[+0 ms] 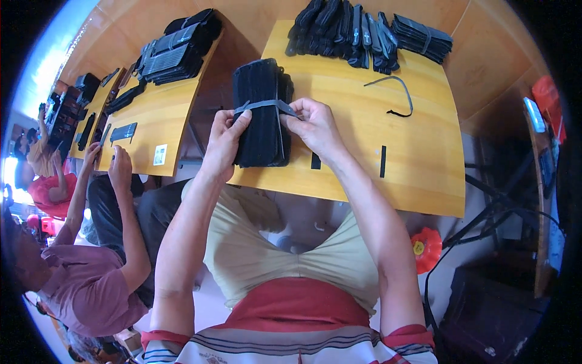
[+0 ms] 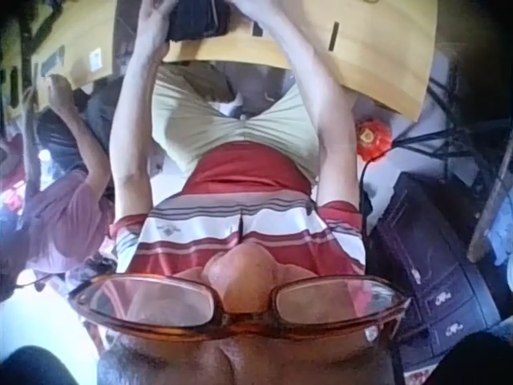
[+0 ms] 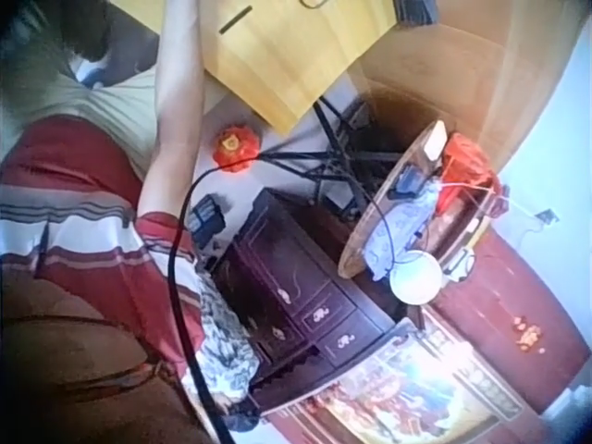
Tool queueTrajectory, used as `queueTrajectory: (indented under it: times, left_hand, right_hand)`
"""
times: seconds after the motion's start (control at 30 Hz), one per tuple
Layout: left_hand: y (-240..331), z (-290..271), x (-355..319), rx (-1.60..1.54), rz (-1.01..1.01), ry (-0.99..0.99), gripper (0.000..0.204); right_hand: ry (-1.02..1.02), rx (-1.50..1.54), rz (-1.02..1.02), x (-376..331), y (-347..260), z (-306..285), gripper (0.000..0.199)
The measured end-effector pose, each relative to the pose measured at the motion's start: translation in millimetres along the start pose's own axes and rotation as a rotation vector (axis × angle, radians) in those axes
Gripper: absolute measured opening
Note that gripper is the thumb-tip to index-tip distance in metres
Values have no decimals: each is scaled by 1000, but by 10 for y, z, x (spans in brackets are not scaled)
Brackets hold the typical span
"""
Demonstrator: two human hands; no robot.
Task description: Assembling black textile components by bundling folded fabric pieces and attaching buckles to straps.
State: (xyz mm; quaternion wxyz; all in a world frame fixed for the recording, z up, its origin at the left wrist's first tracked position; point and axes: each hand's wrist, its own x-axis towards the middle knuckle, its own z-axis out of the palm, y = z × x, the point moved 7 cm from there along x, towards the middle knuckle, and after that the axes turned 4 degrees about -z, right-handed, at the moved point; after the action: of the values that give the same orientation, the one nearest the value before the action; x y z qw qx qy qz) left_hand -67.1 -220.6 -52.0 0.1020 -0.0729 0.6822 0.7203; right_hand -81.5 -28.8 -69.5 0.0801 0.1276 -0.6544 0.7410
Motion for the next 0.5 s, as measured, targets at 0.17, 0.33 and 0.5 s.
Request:
queueTrajectory:
  times: [0.17, 0.33, 0.5]
  left_hand:
    - [40, -2, -21, 31, 0, 18, 42]
    - [71, 4, -23, 21, -11, -2, 40]
    - [90, -24, -11, -16, -20, 1, 40]
  right_hand:
    - [9, 47, 90, -45, -141, -6, 16]
    - [-36, -113, 74, -65, -322, -45, 27]
    - [-34, 8, 199, -60, -407, -17, 26]
